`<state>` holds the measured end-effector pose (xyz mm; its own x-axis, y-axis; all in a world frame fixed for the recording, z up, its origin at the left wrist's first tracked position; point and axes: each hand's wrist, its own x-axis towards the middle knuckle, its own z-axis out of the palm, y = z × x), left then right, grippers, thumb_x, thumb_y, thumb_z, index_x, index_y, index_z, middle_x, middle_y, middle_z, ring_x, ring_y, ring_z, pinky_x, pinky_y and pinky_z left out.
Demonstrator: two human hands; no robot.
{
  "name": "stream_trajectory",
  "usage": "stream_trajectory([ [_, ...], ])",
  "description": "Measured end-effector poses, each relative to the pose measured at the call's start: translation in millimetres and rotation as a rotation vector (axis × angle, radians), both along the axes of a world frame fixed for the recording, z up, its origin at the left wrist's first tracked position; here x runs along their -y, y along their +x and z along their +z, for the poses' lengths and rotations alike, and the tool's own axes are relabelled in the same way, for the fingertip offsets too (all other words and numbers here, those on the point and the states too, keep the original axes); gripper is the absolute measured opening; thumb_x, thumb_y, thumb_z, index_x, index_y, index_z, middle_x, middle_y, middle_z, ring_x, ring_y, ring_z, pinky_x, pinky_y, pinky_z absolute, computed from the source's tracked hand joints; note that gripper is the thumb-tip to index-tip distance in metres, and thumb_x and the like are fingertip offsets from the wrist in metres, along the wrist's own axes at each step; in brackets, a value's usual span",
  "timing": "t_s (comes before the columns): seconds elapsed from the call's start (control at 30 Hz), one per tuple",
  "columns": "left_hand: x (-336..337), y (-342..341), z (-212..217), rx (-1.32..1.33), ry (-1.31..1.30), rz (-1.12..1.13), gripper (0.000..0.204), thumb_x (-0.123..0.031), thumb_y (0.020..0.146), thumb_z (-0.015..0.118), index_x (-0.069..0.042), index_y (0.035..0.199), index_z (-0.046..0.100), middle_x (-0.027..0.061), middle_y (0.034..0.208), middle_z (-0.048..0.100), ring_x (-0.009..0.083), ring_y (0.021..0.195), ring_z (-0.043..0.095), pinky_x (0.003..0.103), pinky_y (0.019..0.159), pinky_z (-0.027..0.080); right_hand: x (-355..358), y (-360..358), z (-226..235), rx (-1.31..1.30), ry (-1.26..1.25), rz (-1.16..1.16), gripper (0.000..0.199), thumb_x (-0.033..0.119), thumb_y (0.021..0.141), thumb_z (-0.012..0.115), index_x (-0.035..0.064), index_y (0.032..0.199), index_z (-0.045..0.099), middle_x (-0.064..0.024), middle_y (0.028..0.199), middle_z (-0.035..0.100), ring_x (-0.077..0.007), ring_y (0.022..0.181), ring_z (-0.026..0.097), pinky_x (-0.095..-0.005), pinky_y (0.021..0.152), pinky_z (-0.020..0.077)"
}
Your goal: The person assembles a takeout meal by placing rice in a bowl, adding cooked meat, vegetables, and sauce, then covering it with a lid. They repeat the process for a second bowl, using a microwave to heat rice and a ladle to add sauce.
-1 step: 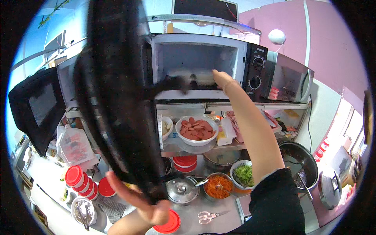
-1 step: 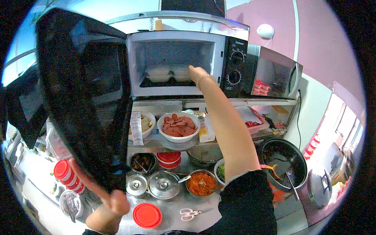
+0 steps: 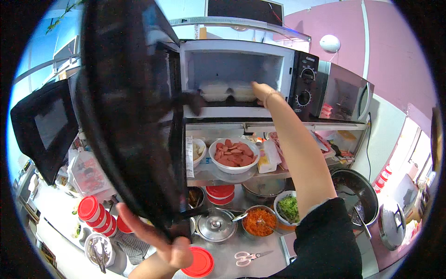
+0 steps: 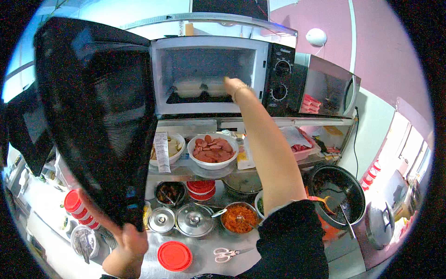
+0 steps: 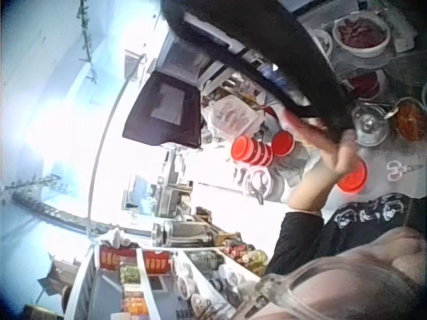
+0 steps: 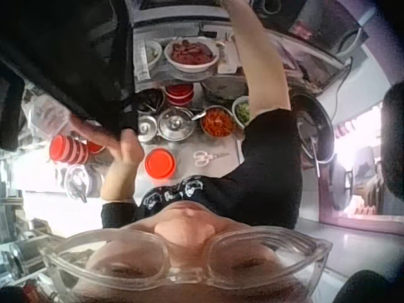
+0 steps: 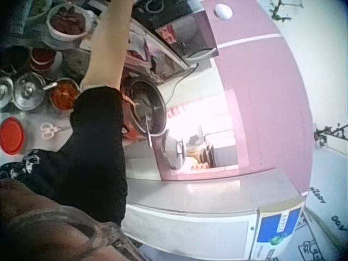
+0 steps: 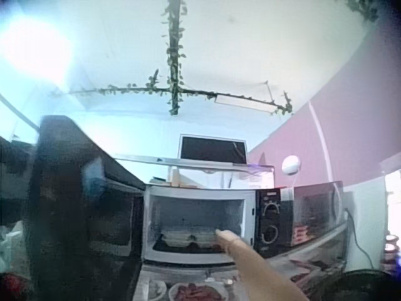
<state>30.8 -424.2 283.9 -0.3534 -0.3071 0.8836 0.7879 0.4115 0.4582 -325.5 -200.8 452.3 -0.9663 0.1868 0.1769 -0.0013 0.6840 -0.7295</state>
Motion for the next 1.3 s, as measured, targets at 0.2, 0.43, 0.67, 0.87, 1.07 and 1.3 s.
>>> stream_trajectory([
  [0.2, 18, 9, -33, 0.063, 0.148, 0.046, 0.086, -0.048, 0.092, 0.042, -0.008, 0.149, -0.009, 0.0158, 0.156, 0.001, 0.033, 0.143, 0.012, 0.047, 0.115, 0.014, -9, -65, -6, 0.089, -0.279, 0.092, 0.042, 0.033, 0.089, 0.059, 0.0073, 0.122, 0.053, -0.012, 0.123, 0.052, -0.024, 0.106, 0.052, -0.0363, 0.077, 0.0558],
  [0.43, -33, -23, -72, 0.263, 0.935, -0.821, 0.059, -0.027, 0.095, 0.038, -0.02, 0.15, 0.018, 0.013, 0.153, 0.024, 0.0329, 0.139, 0.026, 0.057, 0.112, 0.02, -16, -19, 2, 0.101, -0.973, 0.275, 0.041, 0.022, 0.085, 0.058, -0.0009, 0.116, 0.045, -0.0165, 0.127, 0.05, -0.0278, 0.119, 0.049, -0.0486, 0.099, 0.0435],
  [0.67, -55, -63, -43, 0.859, 0.892, -1.191, 0.07, -0.045, 0.094, 0.051, -0.013, 0.148, 0.019, 0.0149, 0.15, 0.024, 0.0365, 0.133, 0.033, 0.056, 0.11, 0.026, -43, 154, -87, -0.01, -1.091, 0.663, 0.04, 0.015, 0.093, 0.048, -0.0061, 0.126, 0.043, -0.0219, 0.132, 0.047, -0.0338, 0.119, 0.053, -0.051, 0.098, 0.0475],
  [0.87, -39, -60, -56, 0.938, 0.926, -1.252, 0.058, -0.028, 0.092, 0.057, -0.007, 0.14, 0.034, 0.0145, 0.133, 0.047, 0.0333, 0.123, 0.047, 0.055, 0.104, 0.037, -8, 266, -183, 0.495, -0.774, 0.495, 0.034, 0.012, 0.088, 0.061, 0.0012, 0.116, 0.046, -0.0087, 0.097, 0.056, -0.0208, 0.089, 0.061, -0.0306, 0.075, 0.053],
  [1.07, 39, 9, -176, 0.927, 1.058, -0.644, 0.052, -0.011, 0.084, 0.059, 0.0, 0.132, 0.043, 0.0153, 0.122, 0.057, 0.033, 0.114, 0.055, 0.052, 0.1, 0.043, 4, 142, -95, -0.432, -0.278, 0.462, 0.045, 0.029, 0.093, 0.058, -0.0029, 0.124, 0.049, -0.0173, 0.1, 0.062, -0.0243, 0.094, 0.059, -0.0352, 0.085, 0.0482],
  [1.3, 150, 138, -325, 0.923, 1.241, -0.322, 0.044, -0.013, 0.076, 0.067, -0.004, 0.117, 0.053, 0.0096, 0.103, 0.061, 0.023, 0.089, 0.061, 0.043, 0.078, 0.052, 74, -59, 12, -0.047, -0.084, 0.435, 0.049, 0.038, 0.096, 0.051, 0.0003, 0.126, 0.052, -0.0148, 0.122, 0.056, -0.027, 0.108, 0.056, -0.0358, 0.092, 0.0477],
])
